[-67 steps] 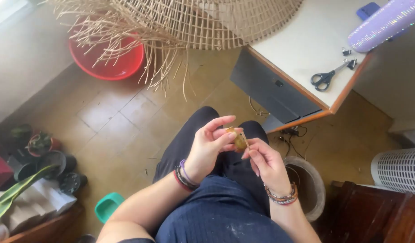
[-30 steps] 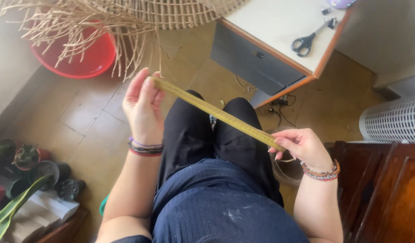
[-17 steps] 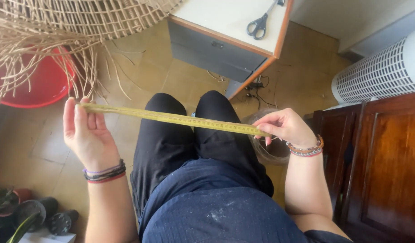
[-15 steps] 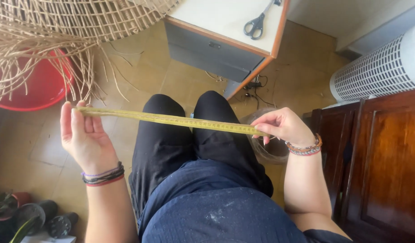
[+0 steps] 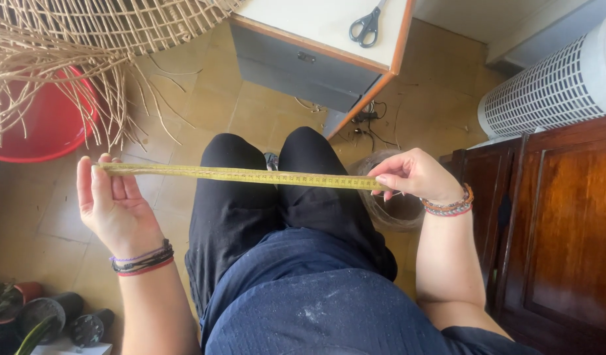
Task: The person measures a length of wicker strip using a yellow tape measure, then repeatedly cuts the strip into shorter pieces with scissors. The cut pieces are gathered and placed on the nearby table.
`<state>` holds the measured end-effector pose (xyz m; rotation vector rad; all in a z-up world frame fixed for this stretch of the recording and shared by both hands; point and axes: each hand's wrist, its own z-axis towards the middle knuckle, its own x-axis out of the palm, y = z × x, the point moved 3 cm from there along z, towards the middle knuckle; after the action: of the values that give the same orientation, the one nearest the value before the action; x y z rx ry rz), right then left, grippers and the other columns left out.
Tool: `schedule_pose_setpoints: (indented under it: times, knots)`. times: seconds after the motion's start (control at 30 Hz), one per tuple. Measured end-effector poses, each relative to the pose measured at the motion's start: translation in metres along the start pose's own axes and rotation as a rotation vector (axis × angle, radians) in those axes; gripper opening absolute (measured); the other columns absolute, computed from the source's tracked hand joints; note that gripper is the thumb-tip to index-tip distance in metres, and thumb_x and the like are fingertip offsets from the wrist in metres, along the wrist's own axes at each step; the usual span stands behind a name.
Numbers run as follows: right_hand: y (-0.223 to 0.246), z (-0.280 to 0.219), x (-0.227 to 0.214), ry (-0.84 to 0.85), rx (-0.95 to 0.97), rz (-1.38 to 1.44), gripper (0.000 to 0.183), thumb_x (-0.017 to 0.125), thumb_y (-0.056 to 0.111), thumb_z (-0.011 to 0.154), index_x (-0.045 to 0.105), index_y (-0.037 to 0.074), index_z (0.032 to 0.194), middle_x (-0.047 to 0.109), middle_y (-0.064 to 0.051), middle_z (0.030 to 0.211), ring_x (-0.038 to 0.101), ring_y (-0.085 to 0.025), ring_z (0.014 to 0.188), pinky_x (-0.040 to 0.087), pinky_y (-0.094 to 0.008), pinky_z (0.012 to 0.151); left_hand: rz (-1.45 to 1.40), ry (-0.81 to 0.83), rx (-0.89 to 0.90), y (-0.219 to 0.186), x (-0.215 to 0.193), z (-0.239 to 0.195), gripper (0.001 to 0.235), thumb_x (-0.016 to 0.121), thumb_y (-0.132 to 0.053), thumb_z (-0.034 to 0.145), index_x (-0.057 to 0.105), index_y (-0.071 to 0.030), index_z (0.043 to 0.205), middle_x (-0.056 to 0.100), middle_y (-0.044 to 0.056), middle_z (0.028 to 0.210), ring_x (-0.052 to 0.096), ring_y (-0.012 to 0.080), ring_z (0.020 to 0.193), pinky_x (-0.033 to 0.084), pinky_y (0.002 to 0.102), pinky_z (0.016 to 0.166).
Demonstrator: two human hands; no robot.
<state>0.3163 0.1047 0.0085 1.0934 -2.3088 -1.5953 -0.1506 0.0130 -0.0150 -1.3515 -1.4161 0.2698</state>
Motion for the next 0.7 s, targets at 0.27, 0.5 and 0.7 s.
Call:
schedule_pose_setpoints:
  times: [0.27, 0.5, 0.7]
  knots:
    - [0.000, 0.003, 0.003, 0.011, 0.035, -0.035, 0.026, 0.061, 0.007, 0.090, 0.080, 0.003, 0.107, 0.083, -0.015, 0.082, 0.074, -0.015, 0.062, 0.051, -0.022, 0.051, 0.008, 0.007, 0.008, -0.001, -0.005, 0.004, 0.034, 0.070, -0.010, 0.093, 0.066, -0.008, 0.127, 0.078, 0.013, 0.113, 0.078, 0.0154, 0.100, 0.064, 0.022, 0.088]
    - [-0.001, 0.008, 0.012, 0.000, 0.056, -0.047, 0.022, 0.064, 0.010, 0.090, 0.080, 0.004, 0.104, 0.082, -0.012, 0.079, 0.072, -0.014, 0.058, 0.051, -0.022, 0.052, 0.200, -0.008, 0.065, -0.009, -0.009, 0.003, 0.027, 0.070, -0.008, 0.089, 0.066, -0.009, 0.115, 0.077, 0.009, 0.102, 0.078, 0.0153, 0.092, 0.067, 0.026, 0.086]
    - [0.024, 0.024, 0.064, 0.148, -0.096, -0.021, 0.021, 0.062, 0.005, 0.090, 0.079, 0.001, 0.102, 0.082, -0.012, 0.076, 0.072, -0.012, 0.054, 0.058, -0.021, 0.056, 1.327, 0.581, 1.173, 0.012, 0.031, -0.039, 0.051, 0.068, -0.002, 0.092, 0.061, -0.004, 0.143, 0.037, 0.020, 0.161, 0.021, 0.0413, 0.153, 0.005, 0.067, 0.125]
